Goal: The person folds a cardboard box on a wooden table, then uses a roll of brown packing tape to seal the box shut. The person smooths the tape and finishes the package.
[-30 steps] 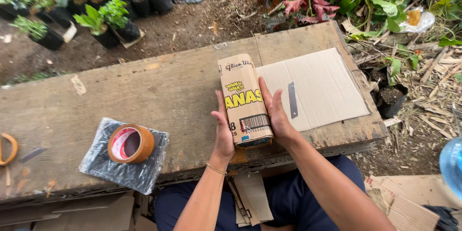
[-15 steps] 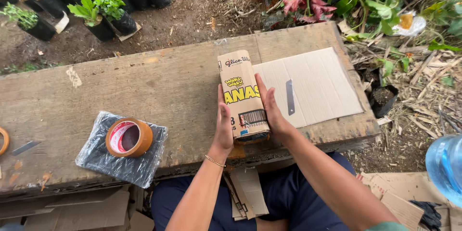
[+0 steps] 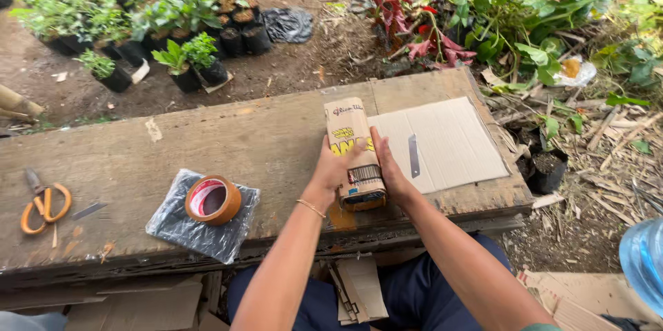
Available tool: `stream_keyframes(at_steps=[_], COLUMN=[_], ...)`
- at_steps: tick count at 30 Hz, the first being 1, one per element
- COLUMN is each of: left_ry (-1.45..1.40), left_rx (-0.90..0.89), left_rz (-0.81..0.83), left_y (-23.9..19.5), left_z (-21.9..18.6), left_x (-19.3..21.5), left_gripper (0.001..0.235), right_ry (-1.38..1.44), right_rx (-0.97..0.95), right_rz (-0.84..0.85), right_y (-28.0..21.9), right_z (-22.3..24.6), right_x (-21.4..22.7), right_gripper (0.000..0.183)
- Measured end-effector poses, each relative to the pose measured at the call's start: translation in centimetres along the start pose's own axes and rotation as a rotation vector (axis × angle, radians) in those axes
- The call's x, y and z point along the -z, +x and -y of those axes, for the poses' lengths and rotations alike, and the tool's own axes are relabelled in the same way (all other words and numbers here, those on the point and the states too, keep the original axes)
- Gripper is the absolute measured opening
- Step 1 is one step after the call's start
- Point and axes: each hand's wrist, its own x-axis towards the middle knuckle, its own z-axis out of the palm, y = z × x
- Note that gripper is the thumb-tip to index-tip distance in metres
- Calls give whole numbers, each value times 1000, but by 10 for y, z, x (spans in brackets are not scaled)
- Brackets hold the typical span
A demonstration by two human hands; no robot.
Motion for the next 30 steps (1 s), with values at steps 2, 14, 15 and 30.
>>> stream_keyframes(at_steps=[2,14,15,30], left_ry=[-50,-7,-6,-13], left_rx=[2,68,95,107], left_rz=[-25,-61,-75,-44], left_y=[3,7,2,-7], left_z=[1,-13,-9,-13], left_x=[-5,-10,-11,-10], left_gripper=[68,67,67,64], right_ry=[-10,-1465,-1724,-1952], right_rx=[-36,372,349,142], right_rz=[-10,-497,-512,21], right_y=[-1,-36,-54,-155], right_z=[-1,12,15,57], right_x=[1,31,34,15], right_gripper=[89,69,69,66])
